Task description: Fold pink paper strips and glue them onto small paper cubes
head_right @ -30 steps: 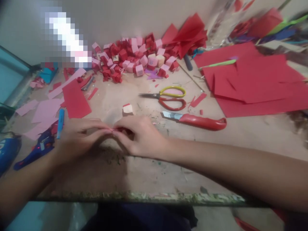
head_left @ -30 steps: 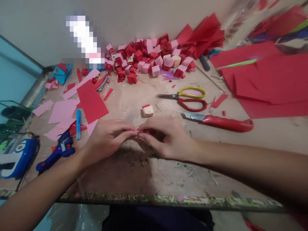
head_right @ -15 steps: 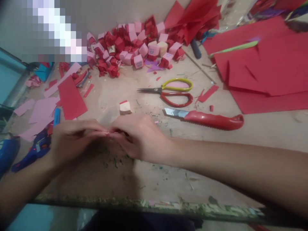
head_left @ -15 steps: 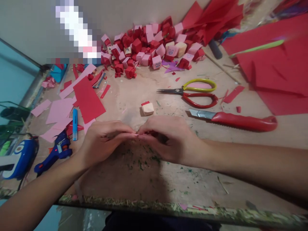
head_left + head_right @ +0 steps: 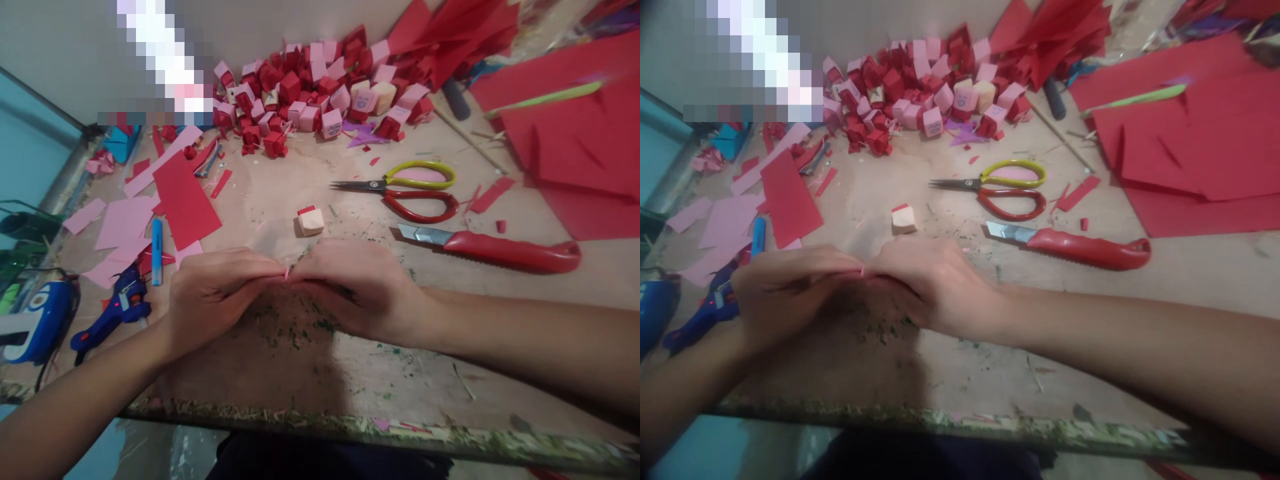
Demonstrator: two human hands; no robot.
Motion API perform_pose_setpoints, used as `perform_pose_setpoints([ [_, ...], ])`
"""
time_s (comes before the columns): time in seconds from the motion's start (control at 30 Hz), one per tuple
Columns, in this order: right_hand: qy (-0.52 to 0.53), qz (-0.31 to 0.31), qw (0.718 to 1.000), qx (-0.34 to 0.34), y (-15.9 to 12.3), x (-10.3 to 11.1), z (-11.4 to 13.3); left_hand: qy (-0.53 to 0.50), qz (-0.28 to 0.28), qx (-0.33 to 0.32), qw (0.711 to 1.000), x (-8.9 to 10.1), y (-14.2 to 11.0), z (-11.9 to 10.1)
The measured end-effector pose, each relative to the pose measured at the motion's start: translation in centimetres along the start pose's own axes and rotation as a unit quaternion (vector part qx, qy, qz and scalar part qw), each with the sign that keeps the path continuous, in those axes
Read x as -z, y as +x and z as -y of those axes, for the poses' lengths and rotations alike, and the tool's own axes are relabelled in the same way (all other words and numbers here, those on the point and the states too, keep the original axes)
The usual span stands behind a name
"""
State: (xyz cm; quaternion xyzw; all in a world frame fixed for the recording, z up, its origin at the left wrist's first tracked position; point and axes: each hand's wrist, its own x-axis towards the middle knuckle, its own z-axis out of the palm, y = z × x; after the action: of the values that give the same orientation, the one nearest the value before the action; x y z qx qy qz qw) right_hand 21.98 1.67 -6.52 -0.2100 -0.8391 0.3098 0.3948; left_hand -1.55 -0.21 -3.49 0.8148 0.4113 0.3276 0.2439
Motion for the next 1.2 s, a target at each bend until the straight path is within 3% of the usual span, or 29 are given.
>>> perform_pose_setpoints([
  [0.2, -0.001, -0.006, 1.0, 0.008, -0.1, -0.1, 0.1, -0.033, -0.007, -0.019, 0.999, 0.0, 0.1, 0.0],
  [0.47, -0.006, -0.015, 1.0, 0.025, -0.1, -0.1, 0.0, -0.003, -0.054, 0.004, 0.999, -0.5, -0.3, -0.5],
  [0.7, -0.055, -0.044, 0.997, -0.041, 0.3, -0.1, 0.6, -0.02, -0.048, 0.02, 0.998, -0.6, -0.2, -0.6],
  [1.2, -0.137, -0.061, 0.987, 0.051, 0.0, 0.0, -0.3, -0.005, -0.016, 0.075, 0.997, 0.1, 0.5, -1.4],
])
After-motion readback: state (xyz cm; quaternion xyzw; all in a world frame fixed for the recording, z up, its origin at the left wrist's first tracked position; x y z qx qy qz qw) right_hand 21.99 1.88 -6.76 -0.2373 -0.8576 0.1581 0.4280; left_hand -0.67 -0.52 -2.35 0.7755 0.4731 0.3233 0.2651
